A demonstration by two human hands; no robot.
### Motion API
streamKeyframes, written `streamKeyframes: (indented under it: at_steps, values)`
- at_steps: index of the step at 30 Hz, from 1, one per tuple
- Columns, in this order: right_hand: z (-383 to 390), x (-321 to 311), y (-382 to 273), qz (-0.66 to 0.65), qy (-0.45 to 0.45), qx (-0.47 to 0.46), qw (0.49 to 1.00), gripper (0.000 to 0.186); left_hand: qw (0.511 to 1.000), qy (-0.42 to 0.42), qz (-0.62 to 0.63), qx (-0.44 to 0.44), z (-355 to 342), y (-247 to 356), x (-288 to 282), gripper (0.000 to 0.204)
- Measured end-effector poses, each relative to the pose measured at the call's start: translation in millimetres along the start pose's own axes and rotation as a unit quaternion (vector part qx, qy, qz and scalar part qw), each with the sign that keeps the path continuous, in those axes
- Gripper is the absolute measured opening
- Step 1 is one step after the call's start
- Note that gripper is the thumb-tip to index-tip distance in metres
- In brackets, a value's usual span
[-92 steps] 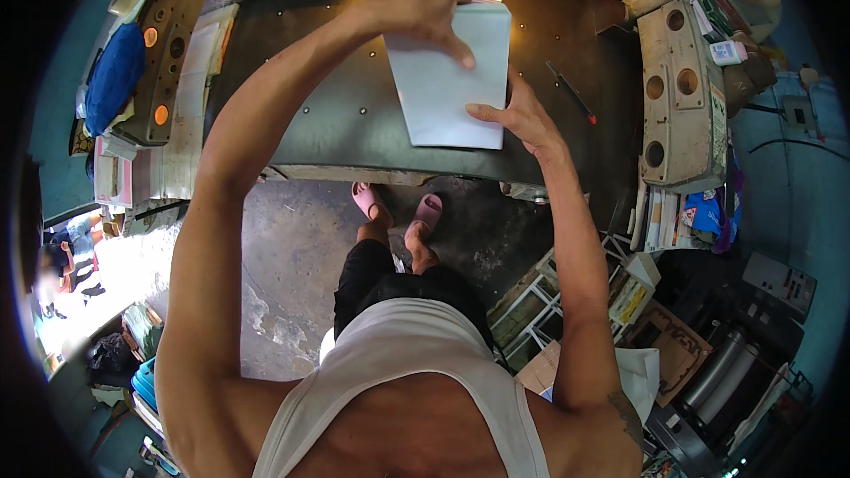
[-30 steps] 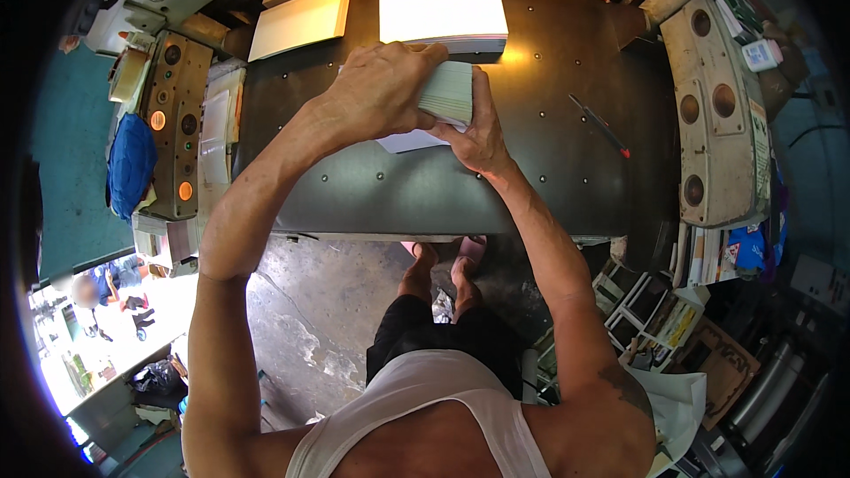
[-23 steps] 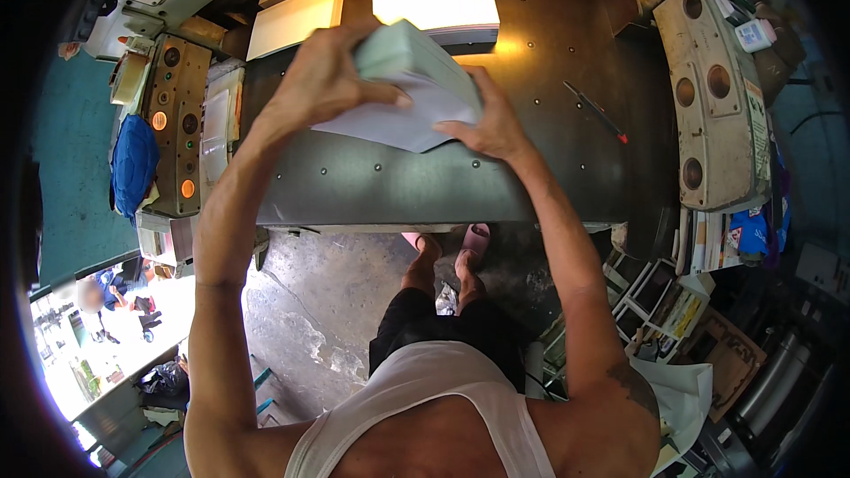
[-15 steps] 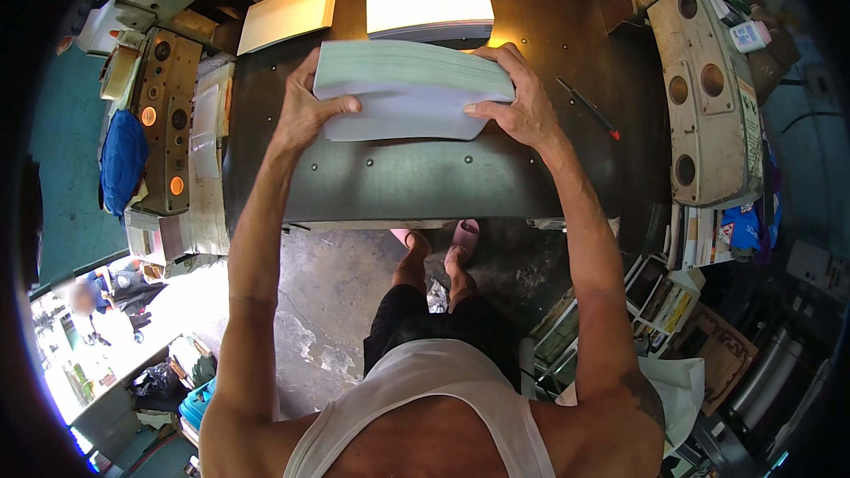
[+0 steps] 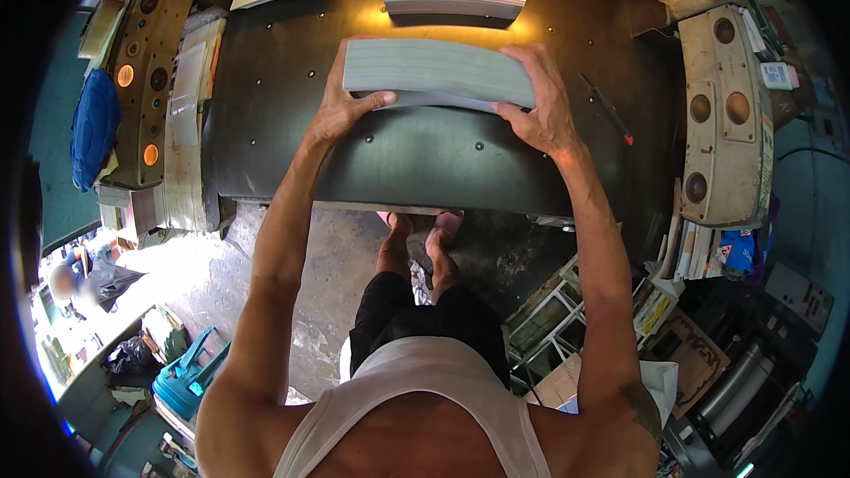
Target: Using a large industrial paper cutter to trim stacks of paper.
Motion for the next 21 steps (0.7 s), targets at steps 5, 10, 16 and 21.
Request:
streamKeyframes:
  at_steps: [5, 10, 16, 21]
  values:
    - [1, 1, 2, -0.003, 0.000, -0.003, 1.000, 0.062, 0.999, 0.009, -0.025, 0.021, 2, -2, 5, 0.073]
    - [2, -9, -2, 0.003, 0.012, 0.013, 1.000, 0.056, 0.998, 0.037, 0.045, 0.001, -1, 5, 19, 0.072]
    - [10, -38, 22, -0.206, -0.145, 0.339, 0.906, 0.044, 0.949, -0.066, 0.124, -0.282, -23, 25, 42, 0.066]
    - [37, -41, 46, -0.274, -0.176, 0.460, 0.826, 0.041, 0.924, -0.106, 0.148, -0.337, -8, 2, 68, 0.064]
Point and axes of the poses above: each hand's wrist, its own z-axis away from the middle knuckle, its own x-axis out of the palm, y = z × x, the point moved 2 cm from there along -z, towards the middle knuckle, and after that the axes turned 6 degrees about x, right-handed, at the moved point
